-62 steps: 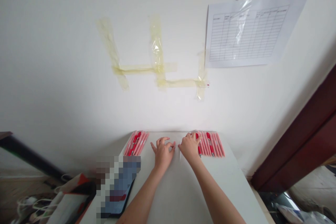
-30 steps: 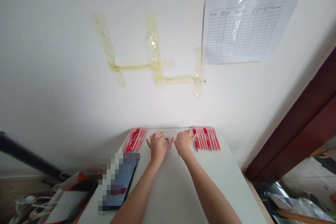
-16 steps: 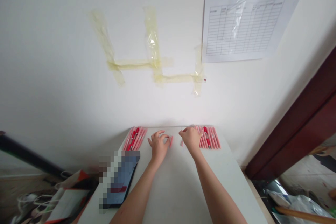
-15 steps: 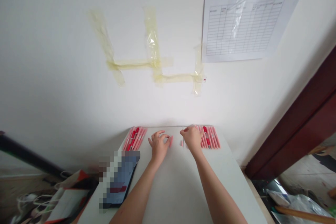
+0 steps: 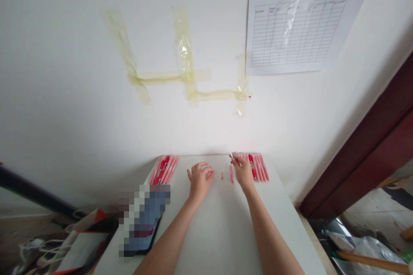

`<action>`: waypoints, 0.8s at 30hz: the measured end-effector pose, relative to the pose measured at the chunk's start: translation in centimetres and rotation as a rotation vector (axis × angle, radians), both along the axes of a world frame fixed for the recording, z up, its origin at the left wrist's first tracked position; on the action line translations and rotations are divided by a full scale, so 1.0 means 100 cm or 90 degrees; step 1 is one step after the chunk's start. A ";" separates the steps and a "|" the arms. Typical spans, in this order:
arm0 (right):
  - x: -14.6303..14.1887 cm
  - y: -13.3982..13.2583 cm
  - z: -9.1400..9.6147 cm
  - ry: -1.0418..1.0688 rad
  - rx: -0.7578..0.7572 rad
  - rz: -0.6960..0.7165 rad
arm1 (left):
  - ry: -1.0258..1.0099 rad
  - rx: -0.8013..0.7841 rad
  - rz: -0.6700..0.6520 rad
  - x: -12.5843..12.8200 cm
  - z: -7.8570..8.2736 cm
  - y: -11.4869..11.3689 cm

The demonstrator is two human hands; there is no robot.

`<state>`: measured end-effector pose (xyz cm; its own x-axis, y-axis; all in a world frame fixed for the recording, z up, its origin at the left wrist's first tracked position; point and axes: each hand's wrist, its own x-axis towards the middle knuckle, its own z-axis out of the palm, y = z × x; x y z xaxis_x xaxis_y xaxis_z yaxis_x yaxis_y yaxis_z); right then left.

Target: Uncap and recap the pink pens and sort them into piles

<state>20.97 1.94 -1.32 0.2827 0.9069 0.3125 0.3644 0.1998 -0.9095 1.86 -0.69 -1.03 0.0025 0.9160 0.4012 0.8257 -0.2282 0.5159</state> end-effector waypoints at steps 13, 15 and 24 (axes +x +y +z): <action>0.007 -0.010 -0.002 0.247 0.024 0.052 | -0.003 0.003 -0.021 0.002 -0.002 0.000; 0.005 -0.011 -0.004 0.286 0.026 0.068 | -0.011 0.008 -0.023 0.001 -0.002 0.000; -0.009 -0.017 0.003 0.352 0.048 0.125 | -0.041 0.018 -0.009 0.000 0.000 0.000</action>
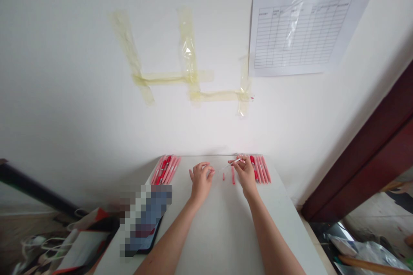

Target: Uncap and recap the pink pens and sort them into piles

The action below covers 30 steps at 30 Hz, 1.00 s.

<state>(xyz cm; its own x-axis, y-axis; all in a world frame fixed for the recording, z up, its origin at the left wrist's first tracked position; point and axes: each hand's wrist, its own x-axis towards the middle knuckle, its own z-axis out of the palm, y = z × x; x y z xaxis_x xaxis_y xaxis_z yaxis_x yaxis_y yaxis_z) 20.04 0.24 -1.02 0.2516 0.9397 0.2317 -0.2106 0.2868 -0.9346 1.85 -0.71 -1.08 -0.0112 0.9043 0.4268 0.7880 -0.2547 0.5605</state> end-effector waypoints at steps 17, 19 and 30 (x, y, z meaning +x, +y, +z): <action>-0.002 -0.002 0.001 0.009 0.000 0.001 | -0.008 -0.003 -0.016 0.003 0.004 -0.003; -0.002 -0.003 0.002 0.007 -0.001 0.006 | -0.012 -0.002 -0.016 0.003 0.004 -0.003; 0.001 -0.003 0.000 -0.058 -0.072 0.071 | -0.024 -0.012 -0.016 0.000 0.003 -0.001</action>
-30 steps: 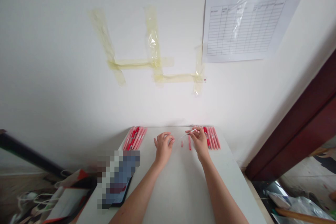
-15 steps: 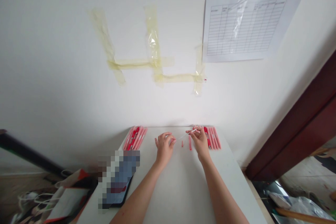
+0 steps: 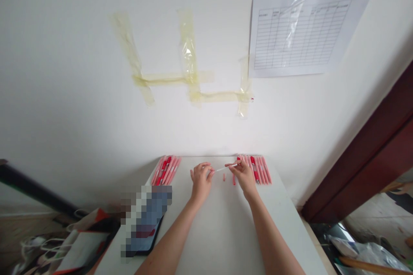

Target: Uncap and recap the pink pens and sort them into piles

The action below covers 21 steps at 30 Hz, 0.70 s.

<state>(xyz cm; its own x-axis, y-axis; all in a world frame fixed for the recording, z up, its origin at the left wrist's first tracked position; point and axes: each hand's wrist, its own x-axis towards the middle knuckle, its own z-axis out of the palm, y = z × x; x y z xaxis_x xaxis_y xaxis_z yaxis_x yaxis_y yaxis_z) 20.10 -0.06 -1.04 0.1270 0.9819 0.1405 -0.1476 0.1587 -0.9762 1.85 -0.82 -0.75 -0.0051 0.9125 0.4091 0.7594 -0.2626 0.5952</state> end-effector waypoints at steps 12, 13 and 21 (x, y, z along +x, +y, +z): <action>0.009 0.001 -0.008 -0.560 0.234 -0.089 | -0.003 0.020 0.024 -0.005 0.000 0.004; 0.008 0.002 -0.010 -0.573 0.235 -0.094 | -0.001 0.017 0.024 -0.005 0.000 0.004; 0.011 0.008 -0.021 -0.605 0.217 -0.133 | 0.046 0.008 0.028 -0.005 0.004 0.001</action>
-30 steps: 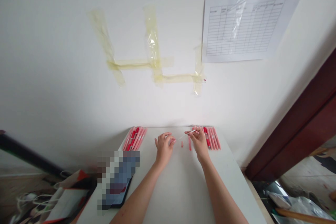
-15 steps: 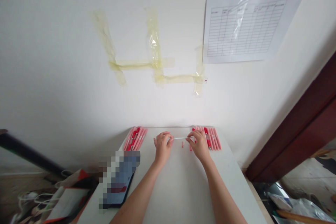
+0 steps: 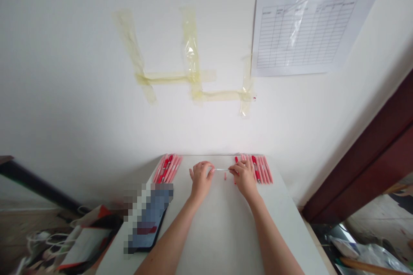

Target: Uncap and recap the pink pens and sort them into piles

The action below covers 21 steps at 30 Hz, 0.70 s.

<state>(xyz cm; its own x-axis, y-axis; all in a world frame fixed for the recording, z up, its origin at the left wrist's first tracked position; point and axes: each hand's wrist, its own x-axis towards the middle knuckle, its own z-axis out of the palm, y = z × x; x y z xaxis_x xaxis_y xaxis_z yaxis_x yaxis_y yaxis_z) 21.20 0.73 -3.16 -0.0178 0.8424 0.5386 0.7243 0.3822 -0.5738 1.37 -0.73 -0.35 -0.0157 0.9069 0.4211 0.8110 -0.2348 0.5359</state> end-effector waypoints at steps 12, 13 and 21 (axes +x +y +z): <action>0.009 0.002 -0.003 0.046 0.024 -0.067 | 0.087 -0.030 0.090 0.001 -0.010 0.002; 0.010 0.002 -0.003 0.050 0.024 -0.070 | 0.102 -0.046 0.093 0.001 -0.011 0.001; 0.011 0.003 -0.005 0.074 0.036 -0.084 | 0.144 -0.110 0.098 0.000 -0.009 0.000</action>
<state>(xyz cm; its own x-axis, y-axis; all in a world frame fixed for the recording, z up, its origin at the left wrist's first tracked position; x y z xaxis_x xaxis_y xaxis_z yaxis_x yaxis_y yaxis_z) 22.29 1.02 -3.70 0.1562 0.8015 0.5773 0.7009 0.3219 -0.6365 1.41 -0.76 -1.24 -0.0820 0.9596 0.2693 0.9329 -0.0212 0.3596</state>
